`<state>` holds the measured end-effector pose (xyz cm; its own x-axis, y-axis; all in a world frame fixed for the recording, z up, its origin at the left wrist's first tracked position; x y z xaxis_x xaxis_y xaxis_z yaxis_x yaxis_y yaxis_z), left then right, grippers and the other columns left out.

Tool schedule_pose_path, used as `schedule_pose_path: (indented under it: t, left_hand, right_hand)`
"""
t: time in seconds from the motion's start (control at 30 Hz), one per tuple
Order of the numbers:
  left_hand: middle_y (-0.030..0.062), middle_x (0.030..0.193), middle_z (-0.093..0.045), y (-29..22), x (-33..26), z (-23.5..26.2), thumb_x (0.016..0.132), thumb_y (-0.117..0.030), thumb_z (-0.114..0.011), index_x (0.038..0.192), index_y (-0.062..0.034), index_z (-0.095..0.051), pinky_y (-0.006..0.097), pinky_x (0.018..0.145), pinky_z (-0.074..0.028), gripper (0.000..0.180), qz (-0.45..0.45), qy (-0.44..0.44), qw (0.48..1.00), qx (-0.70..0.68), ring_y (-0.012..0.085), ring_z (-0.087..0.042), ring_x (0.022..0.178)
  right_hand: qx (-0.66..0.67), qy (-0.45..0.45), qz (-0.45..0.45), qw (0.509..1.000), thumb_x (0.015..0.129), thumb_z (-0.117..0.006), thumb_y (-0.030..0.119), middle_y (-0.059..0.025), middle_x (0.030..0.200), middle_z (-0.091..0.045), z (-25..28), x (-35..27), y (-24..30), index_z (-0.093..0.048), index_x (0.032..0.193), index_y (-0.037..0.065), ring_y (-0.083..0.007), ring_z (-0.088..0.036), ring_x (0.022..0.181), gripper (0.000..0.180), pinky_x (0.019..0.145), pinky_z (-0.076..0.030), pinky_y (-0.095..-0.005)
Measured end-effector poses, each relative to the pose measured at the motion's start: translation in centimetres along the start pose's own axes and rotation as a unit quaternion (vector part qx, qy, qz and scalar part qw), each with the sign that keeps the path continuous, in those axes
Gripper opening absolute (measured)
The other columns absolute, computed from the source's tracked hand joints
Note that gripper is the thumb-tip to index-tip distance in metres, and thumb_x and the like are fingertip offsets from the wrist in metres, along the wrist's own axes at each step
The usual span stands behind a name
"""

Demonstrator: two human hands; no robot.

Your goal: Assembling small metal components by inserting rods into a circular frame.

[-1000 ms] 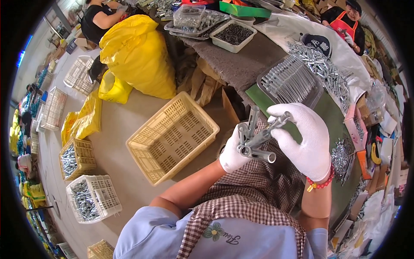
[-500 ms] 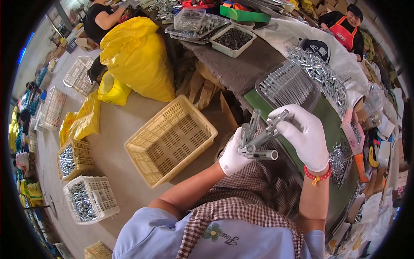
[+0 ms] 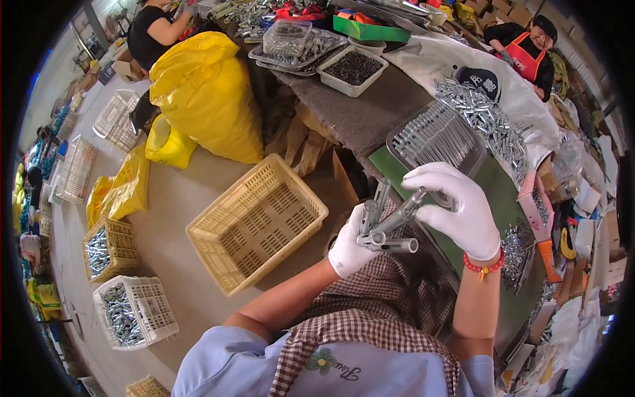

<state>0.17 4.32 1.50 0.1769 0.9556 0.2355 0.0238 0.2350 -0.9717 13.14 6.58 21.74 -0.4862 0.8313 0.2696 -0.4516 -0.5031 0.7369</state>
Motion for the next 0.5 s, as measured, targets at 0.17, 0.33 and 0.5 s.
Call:
schedule_pose_path:
  t: [0.17, 0.33, 0.5]
  left_hand:
    - [0.0089, 0.098, -0.055, 0.7, -0.2, 0.1, 0.078, -0.011, -0.073, 0.128, -0.0038, -0.04, 0.032, 0.08, -0.048, 0.061, 0.032, -0.017, 0.999, -0.027, 0.018, -0.056, 0.087]
    - [0.0087, 0.106, -0.054, -0.3, 0.0, 0.2, 0.077, -0.01, -0.073, 0.129, -0.0035, -0.039, 0.031, 0.084, -0.047, 0.062, 0.03, 0.012, 0.999, -0.038, 0.0163, -0.054, 0.094]
    - [0.0101, 0.11, -0.053, 0.5, 0.3, 0.1, 0.077, -0.01, -0.074, 0.128, -0.0026, -0.041, 0.03, 0.087, -0.046, 0.061, 0.068, 0.014, 0.996, -0.048, 0.0165, -0.053, 0.1]
  right_hand:
    - [0.049, 0.015, -0.045, 0.998, 0.074, -0.068, 0.006, -0.0094, 0.1, -0.065, -0.7, 0.1, -1.4, -0.067, 0.095, 0.001, -0.0191, -0.063, 0.092, 0.021, 0.085, -0.049, -0.0305]
    - [0.075, 0.008, -0.037, 0.996, 0.075, -0.068, 0.004, -0.0085, 0.097, -0.066, -1.1, 0.0, -1.6, -0.066, 0.094, 0.002, -0.0201, -0.064, 0.092, 0.02, 0.085, -0.049, -0.031]
    - [0.009, -0.021, 0.023, 0.999, 0.075, -0.07, 0.007, -0.0086, 0.099, -0.066, -1.8, -0.3, -1.5, -0.067, 0.095, 0.004, -0.0237, -0.063, 0.093, 0.021, 0.086, -0.049, -0.0338]
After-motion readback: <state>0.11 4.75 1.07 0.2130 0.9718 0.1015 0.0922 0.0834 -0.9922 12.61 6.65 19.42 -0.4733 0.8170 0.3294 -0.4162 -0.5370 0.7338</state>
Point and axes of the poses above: each hand's wrist, its own x-axis towards the middle knuckle, its own z-axis out of the back of the hand, y = z × x, the point moved 4 cm from there along x, towards the middle knuckle
